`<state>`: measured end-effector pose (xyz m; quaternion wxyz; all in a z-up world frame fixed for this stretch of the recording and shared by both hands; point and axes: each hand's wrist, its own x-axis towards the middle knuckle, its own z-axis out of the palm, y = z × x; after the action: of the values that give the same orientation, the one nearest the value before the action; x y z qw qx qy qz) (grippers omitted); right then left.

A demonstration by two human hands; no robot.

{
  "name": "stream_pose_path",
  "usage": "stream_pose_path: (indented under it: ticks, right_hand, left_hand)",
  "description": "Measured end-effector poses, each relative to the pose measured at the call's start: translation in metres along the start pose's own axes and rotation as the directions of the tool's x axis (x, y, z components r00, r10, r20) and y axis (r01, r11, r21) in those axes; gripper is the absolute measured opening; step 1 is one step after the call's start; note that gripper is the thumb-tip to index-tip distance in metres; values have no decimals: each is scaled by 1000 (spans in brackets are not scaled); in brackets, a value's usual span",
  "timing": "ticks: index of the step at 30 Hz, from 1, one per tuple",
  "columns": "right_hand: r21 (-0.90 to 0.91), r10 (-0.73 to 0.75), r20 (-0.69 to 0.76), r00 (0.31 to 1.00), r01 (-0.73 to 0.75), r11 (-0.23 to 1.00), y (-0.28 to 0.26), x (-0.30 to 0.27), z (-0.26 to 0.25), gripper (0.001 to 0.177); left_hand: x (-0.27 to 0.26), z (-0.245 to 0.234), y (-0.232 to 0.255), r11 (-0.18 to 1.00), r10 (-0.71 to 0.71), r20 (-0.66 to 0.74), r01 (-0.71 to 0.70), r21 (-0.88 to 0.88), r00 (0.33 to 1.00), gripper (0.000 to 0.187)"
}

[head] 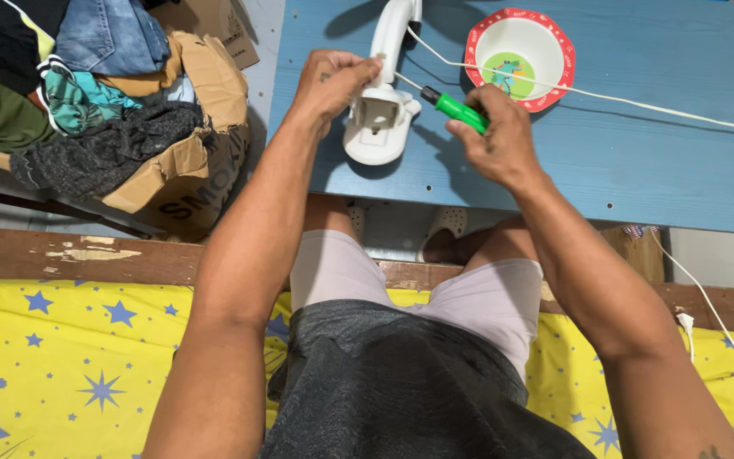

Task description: The person assembles a small white table fan on a blue table. They use a green screwdriver to tighten screws on the fan base and attach the fan head to the base, then plug in the power cord.

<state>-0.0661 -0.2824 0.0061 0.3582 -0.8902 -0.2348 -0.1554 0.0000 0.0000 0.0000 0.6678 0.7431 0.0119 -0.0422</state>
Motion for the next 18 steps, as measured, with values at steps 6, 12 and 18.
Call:
stream_pose_path:
  ticks: [6, 12, 18]
  right_hand:
    - [-76, -99, -3, 995, 99, 992, -26, 16, 15, 35]
    - [-185, -224, 44, 973, 229, 956, -42, 36, 8, 39]
    - [-415, -314, 15, 949, 292, 862, -49, 45, 8, 36]
  left_hand:
    - [9, -7, 27, 874, 12, -183, 78, 479, 983, 39]
    - [35, -26, 20, 719, 130, -28, -75, 691, 991, 34]
    - [27, -18, -8, 737, 162, -91, -59, 674, 983, 38]
